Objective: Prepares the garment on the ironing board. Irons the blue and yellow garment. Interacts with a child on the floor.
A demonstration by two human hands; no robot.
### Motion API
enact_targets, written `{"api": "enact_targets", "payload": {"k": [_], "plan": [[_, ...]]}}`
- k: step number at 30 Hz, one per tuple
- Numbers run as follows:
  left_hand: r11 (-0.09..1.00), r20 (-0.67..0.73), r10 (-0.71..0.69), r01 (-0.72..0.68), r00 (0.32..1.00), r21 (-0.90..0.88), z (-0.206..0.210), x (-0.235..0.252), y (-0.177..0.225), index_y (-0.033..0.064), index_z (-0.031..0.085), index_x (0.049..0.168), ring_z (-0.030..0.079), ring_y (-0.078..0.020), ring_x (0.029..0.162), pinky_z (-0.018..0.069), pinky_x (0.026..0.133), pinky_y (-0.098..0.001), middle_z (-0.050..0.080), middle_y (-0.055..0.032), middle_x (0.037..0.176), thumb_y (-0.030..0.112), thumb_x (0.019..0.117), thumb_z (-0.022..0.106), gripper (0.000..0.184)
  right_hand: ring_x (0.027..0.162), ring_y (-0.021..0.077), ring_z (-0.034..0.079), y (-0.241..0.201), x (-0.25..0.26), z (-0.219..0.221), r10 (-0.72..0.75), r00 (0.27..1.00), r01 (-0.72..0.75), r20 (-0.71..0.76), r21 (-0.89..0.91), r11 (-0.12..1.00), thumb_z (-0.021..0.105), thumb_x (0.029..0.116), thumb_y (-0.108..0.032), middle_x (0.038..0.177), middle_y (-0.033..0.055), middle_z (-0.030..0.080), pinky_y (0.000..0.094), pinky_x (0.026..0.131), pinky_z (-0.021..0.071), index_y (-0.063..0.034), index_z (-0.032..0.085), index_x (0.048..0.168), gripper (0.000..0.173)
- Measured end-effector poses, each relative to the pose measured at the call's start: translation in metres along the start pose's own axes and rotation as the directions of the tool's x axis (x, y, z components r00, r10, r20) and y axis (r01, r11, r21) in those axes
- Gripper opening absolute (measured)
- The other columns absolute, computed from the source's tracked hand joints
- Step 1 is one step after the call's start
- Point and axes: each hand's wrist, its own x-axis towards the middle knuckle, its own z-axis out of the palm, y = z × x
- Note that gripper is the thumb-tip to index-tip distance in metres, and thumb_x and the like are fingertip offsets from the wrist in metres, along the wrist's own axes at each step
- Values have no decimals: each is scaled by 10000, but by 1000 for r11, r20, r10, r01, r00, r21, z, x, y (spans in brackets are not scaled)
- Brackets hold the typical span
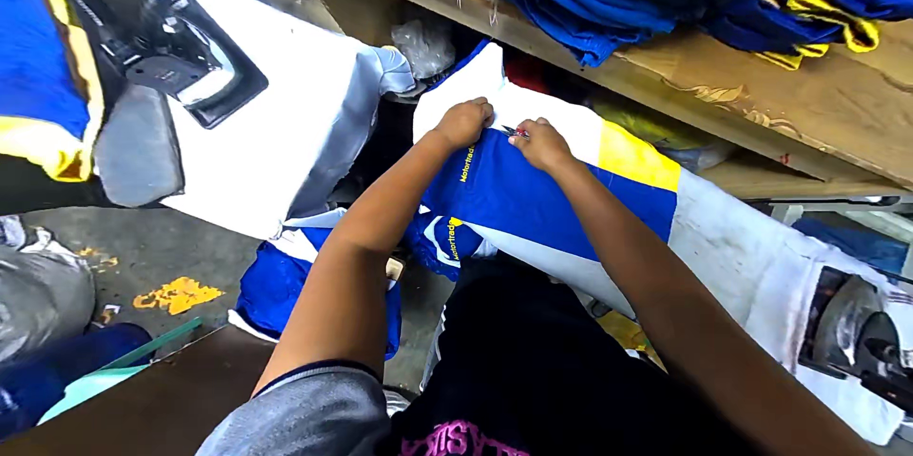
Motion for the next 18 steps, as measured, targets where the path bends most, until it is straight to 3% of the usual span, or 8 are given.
{"api": "enact_targets", "payload": {"k": [6,18], "plan": [[1000,44,-2,2,999,0,-5,-1,2,-100,652,1097,631,-443,1141,498,966,-595,629,-275,1192,25,1038,481,220,1270,413,579,-18,11,3,22,999,-19,45,-75,997,536,1087,-300,1423,251,533,598,1026,476,-28,600,1384,408],[999,107,5,-10,994,41,-9,9,1,-90,657,1114,628,-438,1150,495,972,-588,625,-267,1209,55,1055,469,245,1272,409,569,-11,26,-3,-39,994,51,101,-119,992,572,1071,-307,1369,250,569,614,1022,461,-31,641,1335,388]]}}
